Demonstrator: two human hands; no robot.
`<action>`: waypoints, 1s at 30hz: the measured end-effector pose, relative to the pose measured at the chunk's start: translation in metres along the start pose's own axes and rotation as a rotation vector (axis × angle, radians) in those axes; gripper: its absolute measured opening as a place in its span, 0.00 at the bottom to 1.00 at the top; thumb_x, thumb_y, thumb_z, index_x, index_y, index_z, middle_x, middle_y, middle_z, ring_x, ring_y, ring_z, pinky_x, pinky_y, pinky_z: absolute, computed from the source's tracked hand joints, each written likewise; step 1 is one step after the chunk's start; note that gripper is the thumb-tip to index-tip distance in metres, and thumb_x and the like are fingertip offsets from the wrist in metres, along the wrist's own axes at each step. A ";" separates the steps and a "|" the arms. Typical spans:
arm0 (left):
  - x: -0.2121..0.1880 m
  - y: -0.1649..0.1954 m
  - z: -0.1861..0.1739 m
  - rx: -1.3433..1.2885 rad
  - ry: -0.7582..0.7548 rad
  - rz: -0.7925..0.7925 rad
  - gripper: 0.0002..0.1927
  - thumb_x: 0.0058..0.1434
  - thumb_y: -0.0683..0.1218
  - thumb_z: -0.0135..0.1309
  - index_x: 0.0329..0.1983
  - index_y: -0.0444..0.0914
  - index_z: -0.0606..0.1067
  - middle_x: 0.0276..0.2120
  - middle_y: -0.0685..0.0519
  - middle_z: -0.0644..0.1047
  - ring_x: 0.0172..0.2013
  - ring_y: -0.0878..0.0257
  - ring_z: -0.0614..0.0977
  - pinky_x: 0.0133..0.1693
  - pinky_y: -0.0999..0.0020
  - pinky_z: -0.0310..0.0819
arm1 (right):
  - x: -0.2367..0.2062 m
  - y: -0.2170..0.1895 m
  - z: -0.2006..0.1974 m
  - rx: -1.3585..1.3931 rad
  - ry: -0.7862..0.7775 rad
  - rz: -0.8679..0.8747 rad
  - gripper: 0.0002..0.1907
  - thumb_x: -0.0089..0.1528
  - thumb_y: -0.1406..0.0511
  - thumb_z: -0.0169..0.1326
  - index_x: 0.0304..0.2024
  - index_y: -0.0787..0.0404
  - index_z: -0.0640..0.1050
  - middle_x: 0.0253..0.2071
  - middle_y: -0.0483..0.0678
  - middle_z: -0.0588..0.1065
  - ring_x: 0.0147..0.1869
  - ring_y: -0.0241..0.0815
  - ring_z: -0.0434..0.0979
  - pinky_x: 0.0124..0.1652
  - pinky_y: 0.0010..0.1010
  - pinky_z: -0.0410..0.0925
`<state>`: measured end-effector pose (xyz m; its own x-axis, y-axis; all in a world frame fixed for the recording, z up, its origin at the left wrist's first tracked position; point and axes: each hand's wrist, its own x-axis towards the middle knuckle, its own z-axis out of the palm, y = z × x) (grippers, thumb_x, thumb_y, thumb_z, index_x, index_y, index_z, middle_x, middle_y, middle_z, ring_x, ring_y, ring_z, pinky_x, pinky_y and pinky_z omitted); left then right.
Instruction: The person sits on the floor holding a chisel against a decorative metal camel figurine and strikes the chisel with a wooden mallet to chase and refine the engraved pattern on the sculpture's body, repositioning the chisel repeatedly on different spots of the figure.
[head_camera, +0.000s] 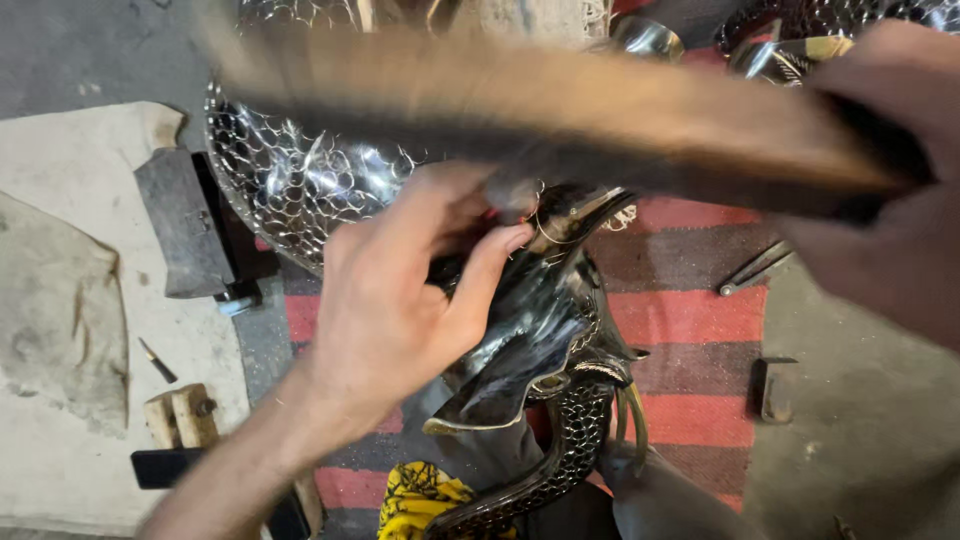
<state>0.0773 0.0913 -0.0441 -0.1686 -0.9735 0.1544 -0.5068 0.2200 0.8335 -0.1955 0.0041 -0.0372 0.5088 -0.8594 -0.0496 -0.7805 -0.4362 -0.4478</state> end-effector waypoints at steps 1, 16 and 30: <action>0.006 -0.002 -0.006 -0.004 -0.074 0.048 0.16 0.67 0.40 0.60 0.57 0.33 0.72 0.46 0.46 0.84 0.43 0.58 0.89 0.43 0.67 0.84 | -0.009 -0.004 0.006 0.162 0.094 -0.030 0.18 0.52 0.71 0.67 0.42 0.70 0.75 0.36 0.55 0.74 0.38 0.44 0.75 0.38 0.33 0.67; 0.058 -0.014 -0.008 -0.016 -0.595 0.223 0.24 0.62 0.37 0.56 0.62 0.40 0.72 0.41 0.42 0.82 0.39 0.50 0.87 0.39 0.56 0.79 | -0.118 0.022 0.099 0.548 0.421 0.567 0.05 0.69 0.77 0.56 0.41 0.69 0.73 0.31 0.53 0.77 0.34 0.43 0.80 0.35 0.32 0.72; 0.074 0.006 -0.002 0.334 -1.010 0.050 0.37 0.59 0.31 0.46 0.67 0.58 0.69 0.32 0.47 0.80 0.32 0.55 0.87 0.31 0.59 0.83 | -0.103 -0.016 0.123 0.473 0.608 0.385 0.09 0.60 0.77 0.60 0.34 0.64 0.72 0.27 0.48 0.73 0.27 0.38 0.75 0.30 0.33 0.71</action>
<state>0.0635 0.0203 -0.0270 -0.7411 -0.4938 -0.4550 -0.6604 0.4137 0.6267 -0.1907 0.1321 -0.1353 -0.1491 -0.9771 0.1515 -0.5563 -0.0438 -0.8299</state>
